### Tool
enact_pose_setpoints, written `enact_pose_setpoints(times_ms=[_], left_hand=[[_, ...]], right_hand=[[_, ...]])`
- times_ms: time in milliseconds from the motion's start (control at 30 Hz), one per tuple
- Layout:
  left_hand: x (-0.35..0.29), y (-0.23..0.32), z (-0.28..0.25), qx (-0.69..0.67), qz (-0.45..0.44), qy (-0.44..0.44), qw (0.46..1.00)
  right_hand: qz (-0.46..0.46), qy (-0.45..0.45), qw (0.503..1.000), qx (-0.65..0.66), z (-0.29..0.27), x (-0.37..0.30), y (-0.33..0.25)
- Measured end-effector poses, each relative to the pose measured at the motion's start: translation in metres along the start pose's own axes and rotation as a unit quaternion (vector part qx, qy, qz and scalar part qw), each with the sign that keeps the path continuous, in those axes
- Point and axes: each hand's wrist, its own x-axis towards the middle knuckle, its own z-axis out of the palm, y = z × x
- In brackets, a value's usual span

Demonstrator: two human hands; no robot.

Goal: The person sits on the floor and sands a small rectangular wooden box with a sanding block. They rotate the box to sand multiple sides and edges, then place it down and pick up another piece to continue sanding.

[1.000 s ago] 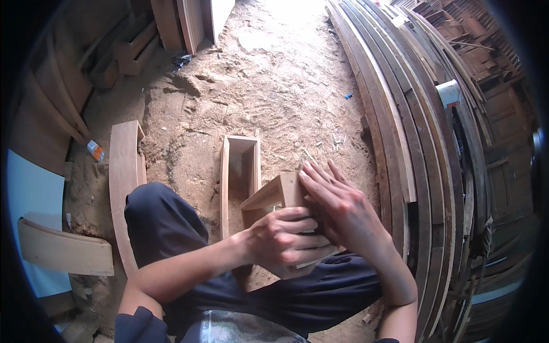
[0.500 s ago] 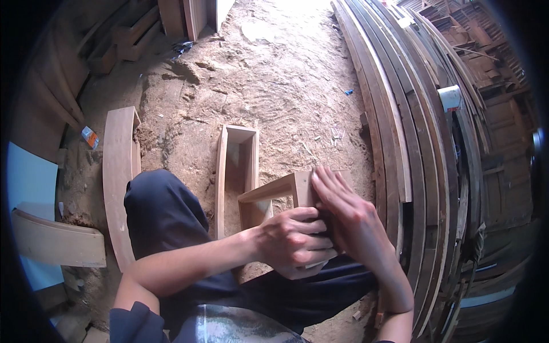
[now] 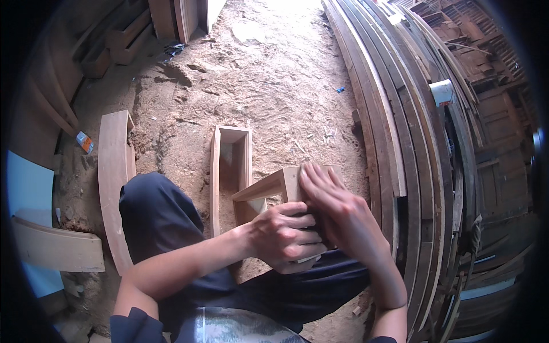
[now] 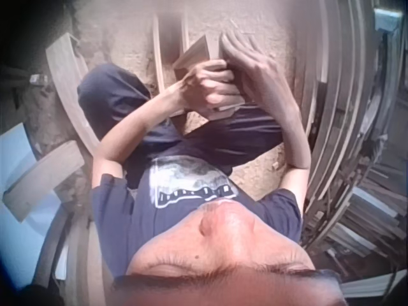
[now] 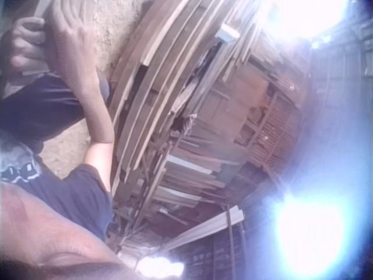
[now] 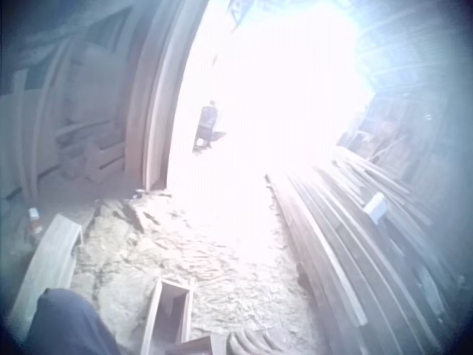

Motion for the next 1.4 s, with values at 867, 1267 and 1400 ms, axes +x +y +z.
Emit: enact_pose_setpoints(times_ms=[867, 1267, 1400], left_hand=[[0.013, 0.007, -0.003, -0.015, 0.003, -0.001, 1.0], [0.011, 0.012, -0.004, -0.024, -0.032, -0.025, 0.999], [0.013, 0.012, 0.005, 0.0, -0.026, -0.022, 0.999]], right_hand=[[-0.021, 0.016, 0.999, 0.045, 0.003, 0.004, 0.015], [-0.084, -0.025, 0.996, 0.009, -0.004, 0.013, 0.022], [-0.088, -0.004, 0.996, 0.002, 0.004, 0.03, 0.033]])
